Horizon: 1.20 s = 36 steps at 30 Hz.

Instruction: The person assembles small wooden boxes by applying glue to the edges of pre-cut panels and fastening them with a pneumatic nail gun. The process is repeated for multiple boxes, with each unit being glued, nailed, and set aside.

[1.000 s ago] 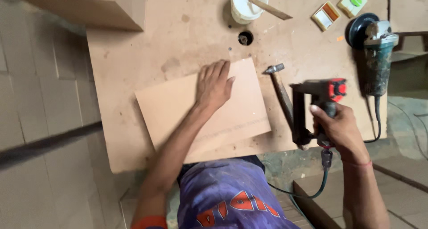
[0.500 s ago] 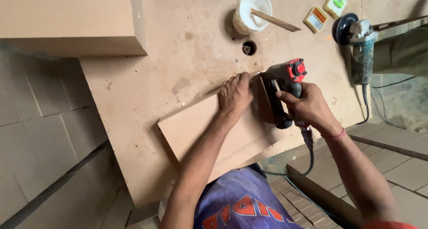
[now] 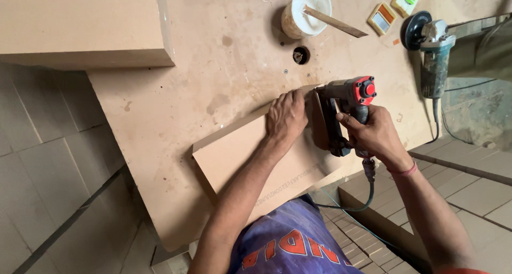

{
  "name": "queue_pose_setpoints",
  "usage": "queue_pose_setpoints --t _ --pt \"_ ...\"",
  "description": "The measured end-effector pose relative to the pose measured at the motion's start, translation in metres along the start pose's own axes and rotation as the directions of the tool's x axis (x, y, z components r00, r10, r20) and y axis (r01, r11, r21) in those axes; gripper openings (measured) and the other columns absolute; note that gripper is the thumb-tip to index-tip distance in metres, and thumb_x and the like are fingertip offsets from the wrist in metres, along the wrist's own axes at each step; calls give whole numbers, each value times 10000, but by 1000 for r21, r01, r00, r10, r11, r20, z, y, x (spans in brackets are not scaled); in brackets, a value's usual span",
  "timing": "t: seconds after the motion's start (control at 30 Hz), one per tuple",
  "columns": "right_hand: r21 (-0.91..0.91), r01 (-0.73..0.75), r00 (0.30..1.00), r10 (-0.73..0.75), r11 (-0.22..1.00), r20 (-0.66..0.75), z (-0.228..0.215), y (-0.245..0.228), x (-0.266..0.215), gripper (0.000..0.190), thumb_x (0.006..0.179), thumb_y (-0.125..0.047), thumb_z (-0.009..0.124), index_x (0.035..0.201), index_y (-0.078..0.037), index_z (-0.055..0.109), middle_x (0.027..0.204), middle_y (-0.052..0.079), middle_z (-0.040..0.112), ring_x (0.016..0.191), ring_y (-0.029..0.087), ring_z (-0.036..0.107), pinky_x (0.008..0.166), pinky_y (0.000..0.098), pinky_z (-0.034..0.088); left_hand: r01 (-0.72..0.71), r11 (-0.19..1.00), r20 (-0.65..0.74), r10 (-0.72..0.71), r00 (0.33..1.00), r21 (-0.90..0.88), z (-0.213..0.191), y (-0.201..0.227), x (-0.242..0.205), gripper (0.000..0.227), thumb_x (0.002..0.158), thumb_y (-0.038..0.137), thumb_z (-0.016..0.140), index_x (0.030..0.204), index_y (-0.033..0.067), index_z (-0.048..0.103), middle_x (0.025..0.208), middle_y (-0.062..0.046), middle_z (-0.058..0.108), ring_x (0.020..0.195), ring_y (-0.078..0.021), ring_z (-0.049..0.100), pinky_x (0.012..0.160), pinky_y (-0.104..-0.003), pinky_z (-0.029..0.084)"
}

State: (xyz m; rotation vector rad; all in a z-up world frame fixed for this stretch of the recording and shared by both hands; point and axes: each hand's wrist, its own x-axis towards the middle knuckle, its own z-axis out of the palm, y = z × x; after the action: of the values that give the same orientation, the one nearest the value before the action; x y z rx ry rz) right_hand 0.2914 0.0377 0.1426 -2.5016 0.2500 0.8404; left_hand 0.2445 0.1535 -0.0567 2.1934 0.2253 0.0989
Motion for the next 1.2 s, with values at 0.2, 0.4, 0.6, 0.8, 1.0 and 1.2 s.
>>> queue_pose_setpoints --t 0.2,0.4,0.6,0.8,1.0,1.2 --pt "-14 47 999 -47 999 -15 2 3 0 372 937 -277 731 717 12 650 506 57 570 432 109 516 400 315 392 -39 999 -9 39 999 19 5 -3 1 257 814 -31 661 1070 -38 644 970 -210 728 887 -318 721 802 -447 577" --pt "1 36 999 -36 999 -12 2 4 0 383 940 -271 733 716 20 627 513 59 563 430 111 507 393 315 385 -17 1000 17 17 1000 18 12 -6 0 240 831 -23 671 1070 -39 649 991 -217 736 899 -312 730 806 -444 586" --pt "53 -29 999 28 998 33 9 -2 -12 358 934 -266 729 736 14 625 521 55 561 410 127 494 369 324 364 -32 999 -80 33 996 9 -10 -13 -13 293 796 -42 664 1089 -35 664 965 -206 749 873 -306 739 790 -453 589" --pt "19 40 996 -41 999 85 31 -8 -26 339 922 -262 739 748 12 644 510 49 566 434 104 522 395 307 404 74 995 -29 -76 997 -67 -64 -35 -41 140 864 54 696 992 8 664 905 -205 745 818 -384 724 733 -515 557" --pt "23 32 996 -34 999 86 38 -13 -26 325 932 -251 729 766 9 627 524 42 544 444 101 490 397 316 384 43 998 -40 -46 998 -56 -72 -35 -42 168 820 21 678 987 13 656 907 -196 738 833 -377 730 759 -510 565" --pt "-9 32 996 -31 999 81 40 -14 -30 373 934 -244 741 727 34 601 516 45 545 438 108 490 394 319 382 15 998 -93 -20 995 -59 -63 -41 -47 241 815 -25 655 1055 -7 661 918 -205 737 826 -372 730 736 -495 570"
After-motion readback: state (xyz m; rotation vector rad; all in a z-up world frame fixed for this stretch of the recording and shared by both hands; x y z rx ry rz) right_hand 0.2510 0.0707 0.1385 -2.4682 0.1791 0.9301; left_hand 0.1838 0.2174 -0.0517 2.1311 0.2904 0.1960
